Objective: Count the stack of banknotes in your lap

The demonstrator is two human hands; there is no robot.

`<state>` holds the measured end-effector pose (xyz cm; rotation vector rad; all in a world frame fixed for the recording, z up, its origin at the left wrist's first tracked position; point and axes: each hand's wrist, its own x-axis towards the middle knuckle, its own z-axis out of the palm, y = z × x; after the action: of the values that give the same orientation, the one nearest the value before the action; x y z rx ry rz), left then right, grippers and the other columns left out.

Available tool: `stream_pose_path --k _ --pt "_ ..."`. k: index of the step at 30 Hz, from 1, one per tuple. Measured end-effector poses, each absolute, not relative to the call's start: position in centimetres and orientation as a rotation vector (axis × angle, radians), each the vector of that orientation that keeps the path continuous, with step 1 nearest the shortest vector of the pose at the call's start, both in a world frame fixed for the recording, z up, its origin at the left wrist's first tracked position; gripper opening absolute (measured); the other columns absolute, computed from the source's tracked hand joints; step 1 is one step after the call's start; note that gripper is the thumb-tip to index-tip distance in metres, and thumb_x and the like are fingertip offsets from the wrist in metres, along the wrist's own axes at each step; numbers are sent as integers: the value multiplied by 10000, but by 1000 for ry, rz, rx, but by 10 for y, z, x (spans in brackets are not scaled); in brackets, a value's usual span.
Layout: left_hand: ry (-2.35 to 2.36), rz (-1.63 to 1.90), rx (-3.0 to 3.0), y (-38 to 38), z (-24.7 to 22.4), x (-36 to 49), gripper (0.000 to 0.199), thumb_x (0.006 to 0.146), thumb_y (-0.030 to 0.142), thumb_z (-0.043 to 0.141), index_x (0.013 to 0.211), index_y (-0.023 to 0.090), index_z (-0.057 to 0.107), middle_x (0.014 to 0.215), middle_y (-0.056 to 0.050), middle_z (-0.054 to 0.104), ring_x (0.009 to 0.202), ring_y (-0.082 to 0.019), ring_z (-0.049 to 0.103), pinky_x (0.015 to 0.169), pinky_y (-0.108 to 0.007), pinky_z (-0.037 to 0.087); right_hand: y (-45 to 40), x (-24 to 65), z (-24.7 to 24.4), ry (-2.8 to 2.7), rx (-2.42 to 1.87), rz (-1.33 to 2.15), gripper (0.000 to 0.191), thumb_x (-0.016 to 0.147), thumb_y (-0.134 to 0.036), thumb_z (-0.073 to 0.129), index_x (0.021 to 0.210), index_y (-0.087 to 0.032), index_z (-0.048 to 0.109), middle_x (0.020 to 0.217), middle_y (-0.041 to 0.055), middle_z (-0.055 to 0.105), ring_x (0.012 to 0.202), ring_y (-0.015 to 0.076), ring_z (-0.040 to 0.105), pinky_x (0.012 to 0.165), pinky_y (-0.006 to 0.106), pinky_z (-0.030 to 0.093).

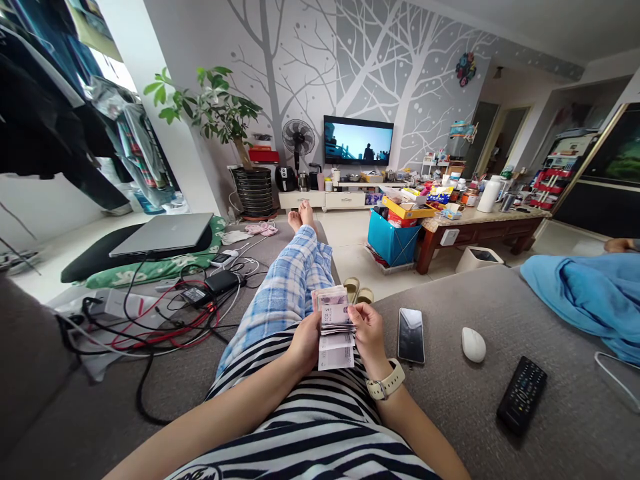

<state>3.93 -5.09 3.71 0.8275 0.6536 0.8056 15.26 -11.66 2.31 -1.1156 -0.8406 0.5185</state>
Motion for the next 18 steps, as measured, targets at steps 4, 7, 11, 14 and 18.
stream_pose_path --k 4,7,11,14,18 --pt "642 819 864 -50 38 39 265 701 302 632 874 113 700 813 -86 732 753 -214 649 703 -293 496 -114 154 21 -833 -1079 532 325 791 -472 676 715 -164 607 649 -9 536 617 111 472 587 218 380" --pt "622 818 868 -48 37 39 265 707 299 632 887 118 705 833 -88 736 767 -216 653 706 -292 497 -113 153 21 -807 -1050 565 302 758 -456 710 746 -166 629 679 0 583 627 115 508 604 224 412" --pt "609 815 869 -46 34 40 261 713 304 639 892 126 704 829 -82 734 749 -209 651 688 -286 495 -111 152 21 -760 -1024 612 289 730 -438 736 781 -169 642 708 7 618 629 120 539 611 231 436" --pt "606 820 864 -44 29 41 236 715 306 644 864 129 693 797 -70 727 715 -193 644 672 -275 489 -112 153 21 -759 -1040 578 293 741 -445 726 795 -167 650 722 16 629 648 127 553 621 234 444" --pt "645 841 867 -43 24 42 237 719 334 647 830 127 677 687 -47 693 626 -178 623 639 -281 489 -113 154 19 -792 -1088 507 305 785 -466 685 799 -163 657 731 26 628 665 133 552 621 233 437"
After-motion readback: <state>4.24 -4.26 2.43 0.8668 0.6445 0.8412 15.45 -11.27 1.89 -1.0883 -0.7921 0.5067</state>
